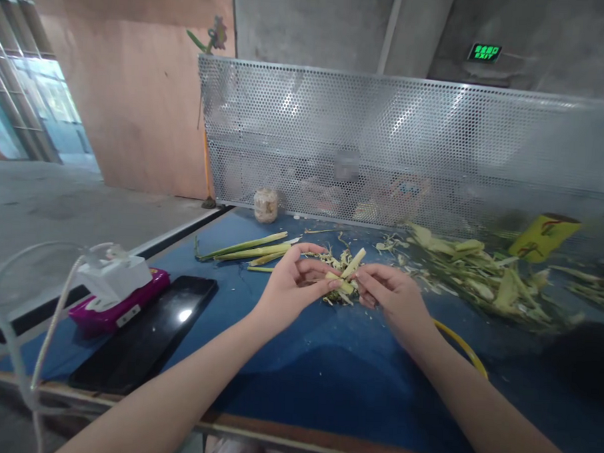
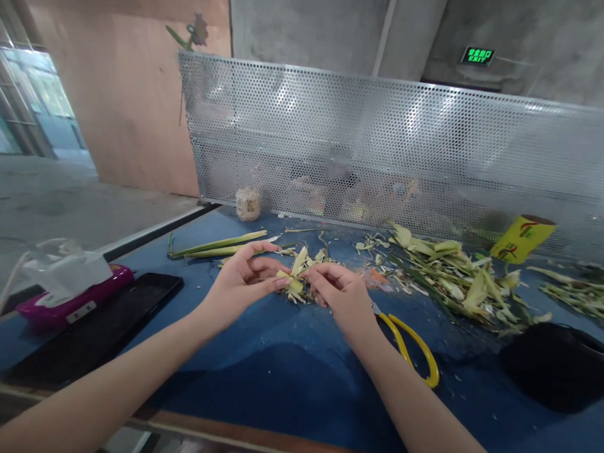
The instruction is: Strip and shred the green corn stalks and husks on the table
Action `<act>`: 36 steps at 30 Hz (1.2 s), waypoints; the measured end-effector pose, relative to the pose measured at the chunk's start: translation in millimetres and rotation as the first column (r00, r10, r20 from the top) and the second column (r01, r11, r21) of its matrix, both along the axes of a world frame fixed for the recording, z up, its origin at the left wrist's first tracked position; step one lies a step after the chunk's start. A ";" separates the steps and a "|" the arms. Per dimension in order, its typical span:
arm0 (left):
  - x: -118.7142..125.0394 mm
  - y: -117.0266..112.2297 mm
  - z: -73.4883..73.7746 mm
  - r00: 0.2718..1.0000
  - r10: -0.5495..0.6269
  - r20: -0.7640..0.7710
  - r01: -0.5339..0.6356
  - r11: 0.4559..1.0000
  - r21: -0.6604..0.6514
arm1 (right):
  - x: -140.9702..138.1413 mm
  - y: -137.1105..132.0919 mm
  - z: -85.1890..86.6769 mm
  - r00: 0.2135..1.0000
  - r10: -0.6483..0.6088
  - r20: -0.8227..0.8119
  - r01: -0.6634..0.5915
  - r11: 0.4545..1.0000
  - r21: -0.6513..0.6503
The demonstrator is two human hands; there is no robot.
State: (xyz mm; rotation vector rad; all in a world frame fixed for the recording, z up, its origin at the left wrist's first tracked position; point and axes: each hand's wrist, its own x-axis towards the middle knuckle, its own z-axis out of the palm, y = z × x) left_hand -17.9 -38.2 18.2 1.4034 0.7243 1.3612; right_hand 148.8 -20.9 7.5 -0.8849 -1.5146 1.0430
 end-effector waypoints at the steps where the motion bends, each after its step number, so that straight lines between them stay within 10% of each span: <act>1: 0.4 -0.5 0.1 1.000 0.000 -0.008 0.000 1.000 -0.004 | -0.2 0.7 -0.9 1.000 0.025 -0.018 -0.026 0.999 -0.024; 24: -0.8 -3.8 0.0 0.973 0.036 -0.230 0.001 0.988 0.157 | -1.6 -1.3 -2.0 0.984 0.171 -0.045 -0.177 0.955 -0.238; 30: -5.7 -4.1 -2.6 0.701 0.249 -0.668 0.147 0.866 0.477 | -2.9 -3.0 -2.7 0.989 0.145 -0.019 -0.146 0.964 -0.222; 36: -9.9 -6.0 0.6 0.452 0.499 -0.739 0.174 0.764 0.622 | -5.7 5.5 -13.7 0.985 0.114 -0.128 -0.147 0.947 -0.286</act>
